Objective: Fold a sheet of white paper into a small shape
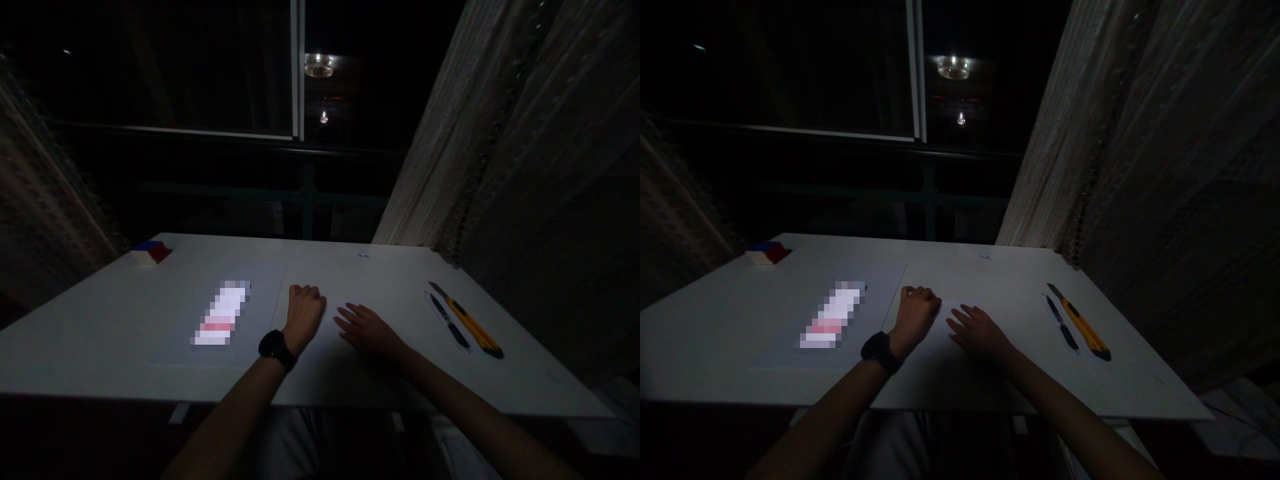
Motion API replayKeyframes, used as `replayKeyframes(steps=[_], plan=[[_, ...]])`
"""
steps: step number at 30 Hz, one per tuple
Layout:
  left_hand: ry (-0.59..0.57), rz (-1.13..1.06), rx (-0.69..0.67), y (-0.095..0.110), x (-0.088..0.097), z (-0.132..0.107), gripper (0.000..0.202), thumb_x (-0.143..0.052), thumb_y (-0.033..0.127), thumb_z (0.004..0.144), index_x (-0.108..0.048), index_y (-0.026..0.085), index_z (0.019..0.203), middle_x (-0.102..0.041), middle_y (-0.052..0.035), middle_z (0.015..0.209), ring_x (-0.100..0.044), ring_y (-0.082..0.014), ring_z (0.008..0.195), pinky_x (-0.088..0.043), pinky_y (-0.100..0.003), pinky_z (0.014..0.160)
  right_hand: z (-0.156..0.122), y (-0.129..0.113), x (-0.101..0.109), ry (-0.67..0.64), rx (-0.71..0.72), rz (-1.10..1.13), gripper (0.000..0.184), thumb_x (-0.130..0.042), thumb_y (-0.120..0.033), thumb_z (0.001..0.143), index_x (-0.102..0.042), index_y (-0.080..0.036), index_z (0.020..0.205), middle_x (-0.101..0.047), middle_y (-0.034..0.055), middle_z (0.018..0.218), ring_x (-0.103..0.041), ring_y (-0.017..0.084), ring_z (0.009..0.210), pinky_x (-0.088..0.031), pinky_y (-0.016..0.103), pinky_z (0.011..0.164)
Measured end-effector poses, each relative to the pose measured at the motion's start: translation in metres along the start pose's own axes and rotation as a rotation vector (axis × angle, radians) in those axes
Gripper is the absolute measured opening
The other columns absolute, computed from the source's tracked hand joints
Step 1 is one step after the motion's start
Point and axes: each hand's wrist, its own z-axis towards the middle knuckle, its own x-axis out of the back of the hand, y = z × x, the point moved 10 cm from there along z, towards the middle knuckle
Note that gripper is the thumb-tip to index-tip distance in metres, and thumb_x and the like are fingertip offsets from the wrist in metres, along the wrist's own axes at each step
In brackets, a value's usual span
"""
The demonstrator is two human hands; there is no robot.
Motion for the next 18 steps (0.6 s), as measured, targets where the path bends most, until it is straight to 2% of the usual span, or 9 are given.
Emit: replayKeyframes(steps=[5, 13, 16, 18], plan=[[0.018, 0.069, -0.035, 0.008, 0.004, -0.002, 0.018, -0.045, 0.012, 0.082, -0.063, 0.015, 0.08, -0.061, -0.0114, 0.086, -0.051, -0.0239, 0.087, -0.027, -0.043, 0.081, 0.0, 0.0, 0.0, 0.018, -0.006, 0.001, 0.033, -0.047, -0.027, 0.088, -0.056, -0.02, 0.118, -0.054, 0.0099, 0.126, -0.044, 0.027, 0.121, -0.038, 0.047, 0.097], [0.04, 0.073, -0.025, 0.009, 0.003, -0.002, 0.018, -0.046, 0.011, 0.082, -0.063, 0.014, 0.081, -0.06, -0.0112, 0.086, -0.051, -0.024, 0.087, -0.027, -0.044, 0.082, -0.001, -0.002, 0.004, 0.046, -0.005, 0.007, 0.032, -0.046, -0.026, 0.088, -0.057, -0.02, 0.117, -0.055, 0.0096, 0.125, -0.047, 0.027, 0.118, -0.038, 0.046, 0.095], [0.042, 0.077, -0.025, 0.008, 0.002, -0.002, 0.016, -0.048, 0.012, 0.081, -0.063, 0.015, 0.079, -0.06, -0.0104, 0.086, -0.051, -0.0237, 0.087, -0.027, -0.043, 0.081, 0.001, 0.001, 0.008, 0.104, -0.012, 0.05, 0.028, -0.047, -0.026, 0.087, -0.06, -0.019, 0.111, -0.06, 0.0094, 0.119, -0.05, 0.025, 0.115, -0.039, 0.042, 0.094], [0.044, 0.083, -0.031, 0.008, 0.002, -0.002, 0.015, -0.048, 0.012, 0.081, -0.063, 0.015, 0.079, -0.06, -0.0097, 0.086, -0.051, -0.0231, 0.087, -0.027, -0.043, 0.081, 0.003, 0.011, 0.012, 0.15, -0.076, 0.084, 0.024, -0.046, -0.025, 0.087, -0.063, -0.018, 0.103, -0.065, 0.0088, 0.108, -0.053, 0.022, 0.108, -0.04, 0.037, 0.091]])
